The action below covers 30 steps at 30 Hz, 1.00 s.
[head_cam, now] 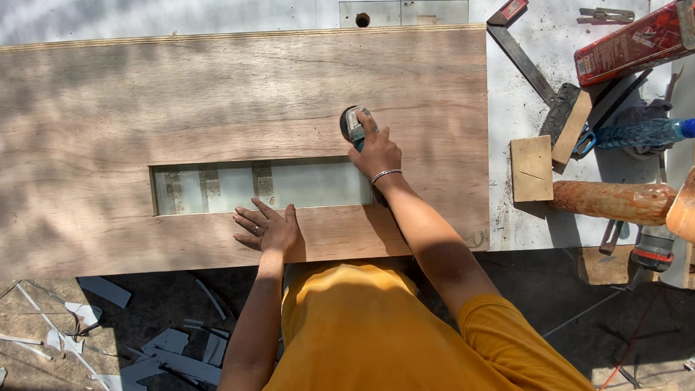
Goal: The person uses an orbital sander to smooth the surface of a large wooden board with a rectangular cutout. After sanding, the person places a white rectangular insert into the cutout.
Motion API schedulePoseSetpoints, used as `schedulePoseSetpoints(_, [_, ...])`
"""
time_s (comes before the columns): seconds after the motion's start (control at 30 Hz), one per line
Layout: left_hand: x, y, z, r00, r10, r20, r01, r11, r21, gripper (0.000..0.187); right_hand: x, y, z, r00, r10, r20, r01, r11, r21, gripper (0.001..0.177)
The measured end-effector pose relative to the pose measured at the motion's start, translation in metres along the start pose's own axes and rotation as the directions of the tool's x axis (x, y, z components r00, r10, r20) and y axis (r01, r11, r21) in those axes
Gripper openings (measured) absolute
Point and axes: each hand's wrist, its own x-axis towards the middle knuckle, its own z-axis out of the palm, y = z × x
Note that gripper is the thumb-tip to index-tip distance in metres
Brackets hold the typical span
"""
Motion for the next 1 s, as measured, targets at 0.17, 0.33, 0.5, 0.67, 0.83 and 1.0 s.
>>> schedulePoseSetpoints(0.17, [-0.004, 0.002, -0.001, 1.0, 0.016, -0.019, -0.016, 1.0, 0.021, 0.104, -0.017, -0.021, 0.012, 0.99, -0.107, 0.098, 0.11, 0.994, -0.029, 0.082])
schedulePoseSetpoints(0.33, [-0.003, 0.002, -0.003, 1.0, -0.011, 0.013, 0.012, 1.0, -0.025, 0.104, 0.014, 0.073, -0.054, 0.986, 0.157, -0.048, -0.156, 0.987, 0.034, 0.08])
schedulePoseSetpoints(0.5, [0.034, 0.036, -0.032, 0.993, -0.118, 0.014, 0.111, 0.885, -0.452, 0.103, 0.065, 0.163, -0.086, 0.91, 0.347, -0.226, -0.327, 0.937, 0.124, 0.08])
schedulePoseSetpoints(0.67, [0.118, 0.126, -0.065, 0.93, 0.097, -0.354, -0.216, 0.924, -0.316, 0.082, 0.084, 0.062, -0.07, 0.959, 0.239, -0.153, -0.229, 0.97, 0.084, 0.081])
schedulePoseSetpoints(0.83, [0.122, 0.173, -0.07, 0.877, -0.114, -0.466, 0.058, 0.989, -0.133, 0.067, 0.091, -0.088, -0.025, 1.0, -0.017, 0.011, 0.017, 1.0, -0.02, 0.079])
schedulePoseSetpoints(1.0, [0.126, 0.184, -0.07, 0.802, -0.181, -0.569, 0.121, 0.982, -0.142, 0.065, 0.113, -0.122, -0.02, 0.971, -0.181, 0.157, 0.189, 0.981, -0.037, 0.08])
